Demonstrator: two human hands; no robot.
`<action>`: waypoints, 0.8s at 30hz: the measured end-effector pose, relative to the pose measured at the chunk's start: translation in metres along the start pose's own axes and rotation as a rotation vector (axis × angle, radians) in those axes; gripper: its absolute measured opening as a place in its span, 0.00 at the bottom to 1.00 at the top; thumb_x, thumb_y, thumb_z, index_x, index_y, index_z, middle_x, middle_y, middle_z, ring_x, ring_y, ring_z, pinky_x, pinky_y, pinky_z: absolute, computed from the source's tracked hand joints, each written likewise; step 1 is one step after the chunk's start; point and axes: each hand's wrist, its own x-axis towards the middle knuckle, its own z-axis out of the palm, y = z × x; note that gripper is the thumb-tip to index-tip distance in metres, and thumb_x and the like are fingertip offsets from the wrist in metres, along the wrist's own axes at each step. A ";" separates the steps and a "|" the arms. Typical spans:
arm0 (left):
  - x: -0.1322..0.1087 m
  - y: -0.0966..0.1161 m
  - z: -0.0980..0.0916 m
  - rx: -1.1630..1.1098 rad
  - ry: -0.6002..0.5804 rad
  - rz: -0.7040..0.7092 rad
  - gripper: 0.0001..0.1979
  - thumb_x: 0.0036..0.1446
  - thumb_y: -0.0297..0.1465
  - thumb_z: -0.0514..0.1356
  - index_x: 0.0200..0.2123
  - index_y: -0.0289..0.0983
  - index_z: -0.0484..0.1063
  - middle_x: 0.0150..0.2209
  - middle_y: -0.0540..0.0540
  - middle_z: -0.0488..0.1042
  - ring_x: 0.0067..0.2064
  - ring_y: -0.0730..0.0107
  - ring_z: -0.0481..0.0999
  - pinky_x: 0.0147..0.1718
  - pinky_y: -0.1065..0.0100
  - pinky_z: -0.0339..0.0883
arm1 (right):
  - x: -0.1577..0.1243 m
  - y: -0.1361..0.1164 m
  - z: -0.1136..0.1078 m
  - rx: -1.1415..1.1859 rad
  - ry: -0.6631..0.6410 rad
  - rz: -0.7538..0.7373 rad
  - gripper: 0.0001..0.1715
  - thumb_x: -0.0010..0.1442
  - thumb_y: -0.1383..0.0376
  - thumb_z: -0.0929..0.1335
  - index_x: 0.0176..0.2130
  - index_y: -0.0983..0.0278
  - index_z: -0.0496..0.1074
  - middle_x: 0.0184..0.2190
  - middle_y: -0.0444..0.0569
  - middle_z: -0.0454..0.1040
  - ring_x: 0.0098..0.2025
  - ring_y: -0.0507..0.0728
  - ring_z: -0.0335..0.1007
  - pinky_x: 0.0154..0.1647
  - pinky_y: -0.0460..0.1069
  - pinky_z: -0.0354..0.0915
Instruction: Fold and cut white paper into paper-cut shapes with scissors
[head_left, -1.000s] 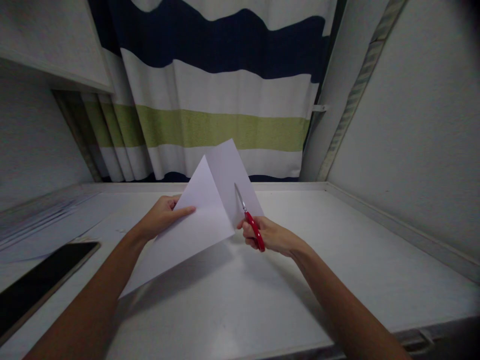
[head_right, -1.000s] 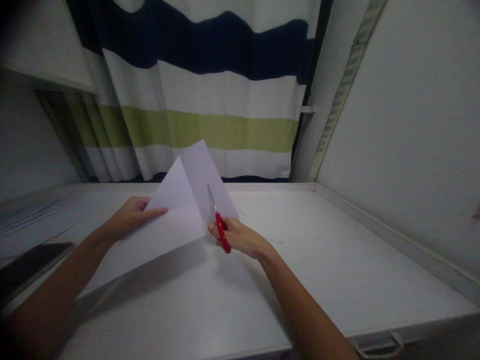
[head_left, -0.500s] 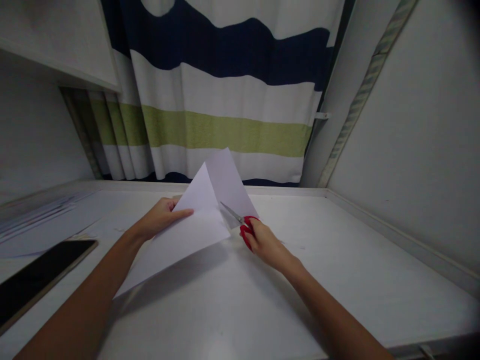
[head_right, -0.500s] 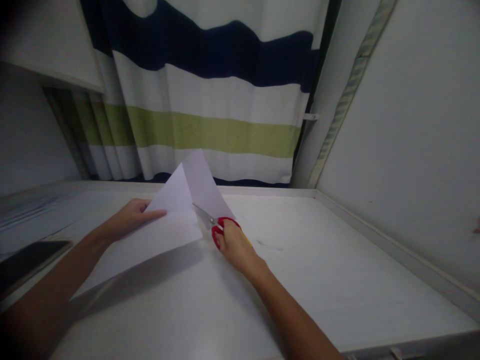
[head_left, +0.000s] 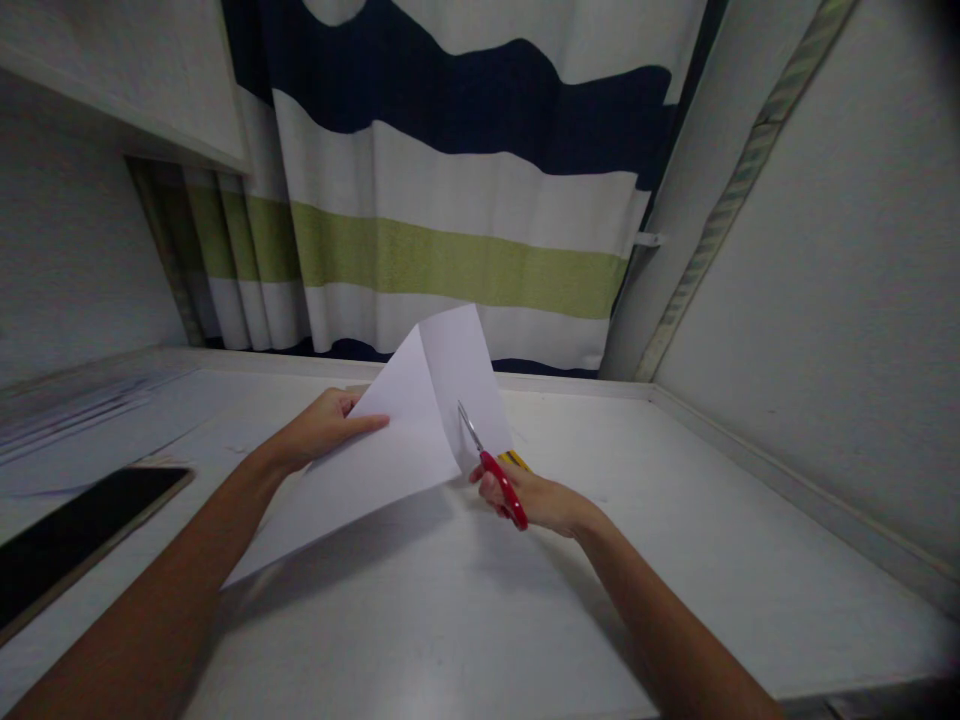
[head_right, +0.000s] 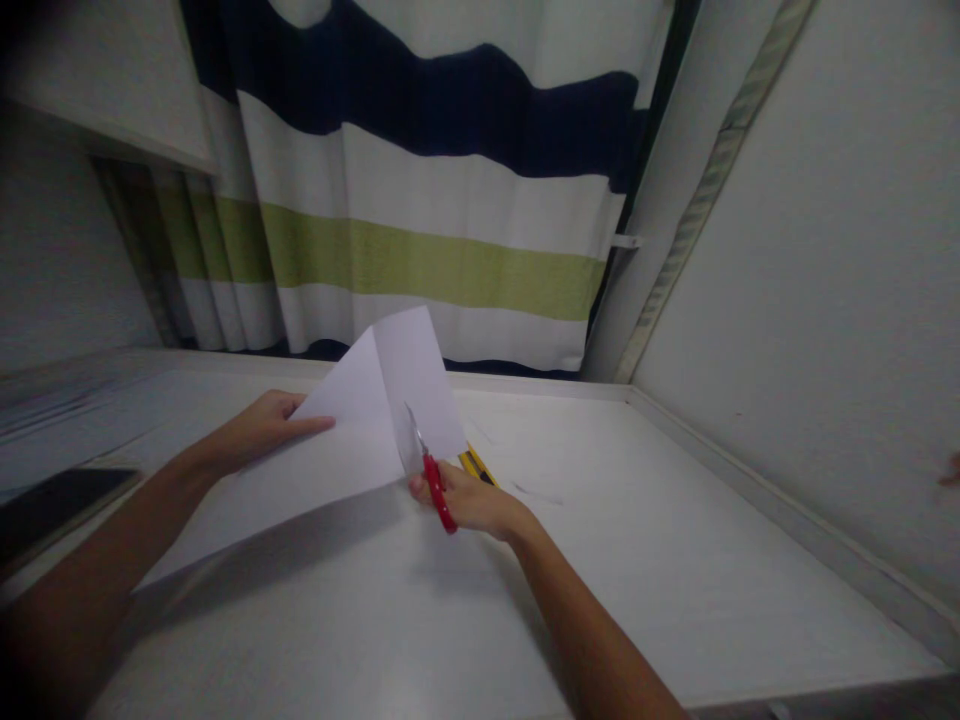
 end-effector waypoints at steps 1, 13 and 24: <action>-0.001 0.001 -0.001 0.010 -0.011 -0.006 0.12 0.40 0.37 0.61 0.29 0.36 0.73 0.23 0.50 0.74 0.22 0.68 0.72 0.17 0.74 0.63 | -0.001 -0.002 -0.002 0.105 -0.120 0.062 0.33 0.46 0.41 0.59 0.34 0.68 0.61 0.22 0.42 0.58 0.21 0.47 0.54 0.23 0.46 0.54; -0.002 0.005 0.004 -0.050 -0.067 -0.047 0.13 0.41 0.36 0.62 0.31 0.35 0.71 0.24 0.50 0.75 0.23 0.71 0.72 0.18 0.75 0.63 | 0.000 0.002 -0.005 0.431 -0.329 0.179 0.40 0.44 0.38 0.57 0.35 0.72 0.62 0.23 0.45 0.61 0.22 0.48 0.58 0.22 0.46 0.54; -0.003 0.008 0.019 -0.115 -0.125 -0.083 0.13 0.41 0.37 0.62 0.30 0.34 0.71 0.24 0.49 0.75 0.21 0.70 0.72 0.17 0.74 0.64 | 0.001 0.000 -0.001 0.405 -0.335 0.072 0.34 0.48 0.40 0.55 0.27 0.69 0.61 0.21 0.46 0.60 0.21 0.48 0.56 0.23 0.46 0.53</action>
